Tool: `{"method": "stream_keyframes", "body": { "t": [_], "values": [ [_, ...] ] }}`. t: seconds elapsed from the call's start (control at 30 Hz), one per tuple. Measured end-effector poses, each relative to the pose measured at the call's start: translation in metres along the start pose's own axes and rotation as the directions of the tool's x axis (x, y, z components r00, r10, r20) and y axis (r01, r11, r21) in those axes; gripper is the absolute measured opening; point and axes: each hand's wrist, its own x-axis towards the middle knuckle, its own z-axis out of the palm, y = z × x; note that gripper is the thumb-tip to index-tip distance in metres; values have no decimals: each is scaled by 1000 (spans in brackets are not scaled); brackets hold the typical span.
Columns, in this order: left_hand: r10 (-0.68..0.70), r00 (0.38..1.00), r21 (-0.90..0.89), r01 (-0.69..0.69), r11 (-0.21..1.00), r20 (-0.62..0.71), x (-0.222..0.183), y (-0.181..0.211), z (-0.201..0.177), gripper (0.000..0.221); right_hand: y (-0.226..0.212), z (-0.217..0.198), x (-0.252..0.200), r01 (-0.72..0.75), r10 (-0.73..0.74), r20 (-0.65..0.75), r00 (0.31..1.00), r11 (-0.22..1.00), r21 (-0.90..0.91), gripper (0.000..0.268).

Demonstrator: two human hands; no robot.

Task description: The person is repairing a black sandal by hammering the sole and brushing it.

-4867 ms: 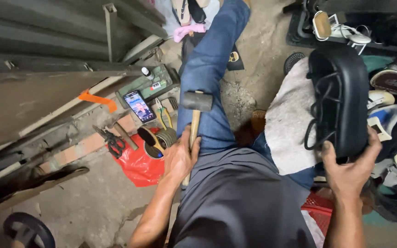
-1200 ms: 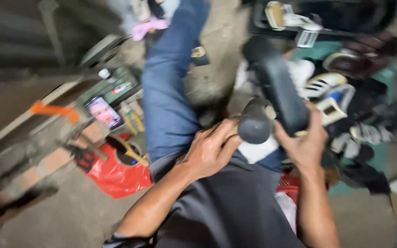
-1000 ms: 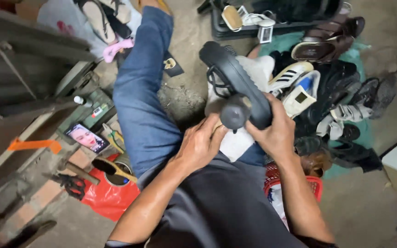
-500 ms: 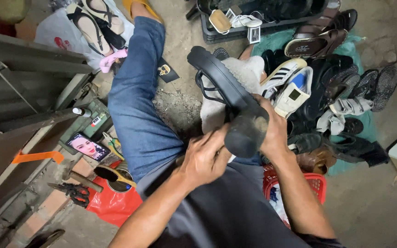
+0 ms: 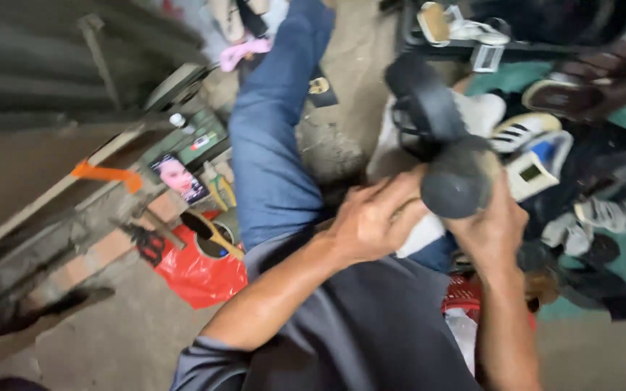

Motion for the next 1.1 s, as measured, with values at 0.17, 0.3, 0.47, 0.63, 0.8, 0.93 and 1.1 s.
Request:
{"method": "stream_keyframes", "body": {
  "t": [0.17,0.3,0.47,0.63,0.8,0.93,1.1],
  "values": [
    [-258,917,108,236,966,305,12,-5,-9,47,-10,-4,2,-35,39,50,998,995,-92,75],
    [-13,991,7,12,1000,130,3,-10,-6,40,-11,-6,1,-56,59,65,996,997,-48,90],
    [-216,932,65,206,976,291,12,-7,-15,45,1,0,-4,28,-27,18,999,996,-88,78],
    [-154,968,15,155,988,199,13,-14,-12,39,-3,1,-4,15,-13,16,1000,995,-97,80],
    [-16,996,-43,20,999,90,10,-11,-12,37,7,4,-6,-15,14,-12,1000,994,-104,81],
    [-202,965,48,197,979,166,17,-16,-13,34,-4,3,-3,-5,3,-28,1000,998,-70,78],
    [-76,993,-78,69,995,-88,15,-16,-3,23,-11,1,-3,-74,71,-101,992,997,-23,85]
  ]
}}
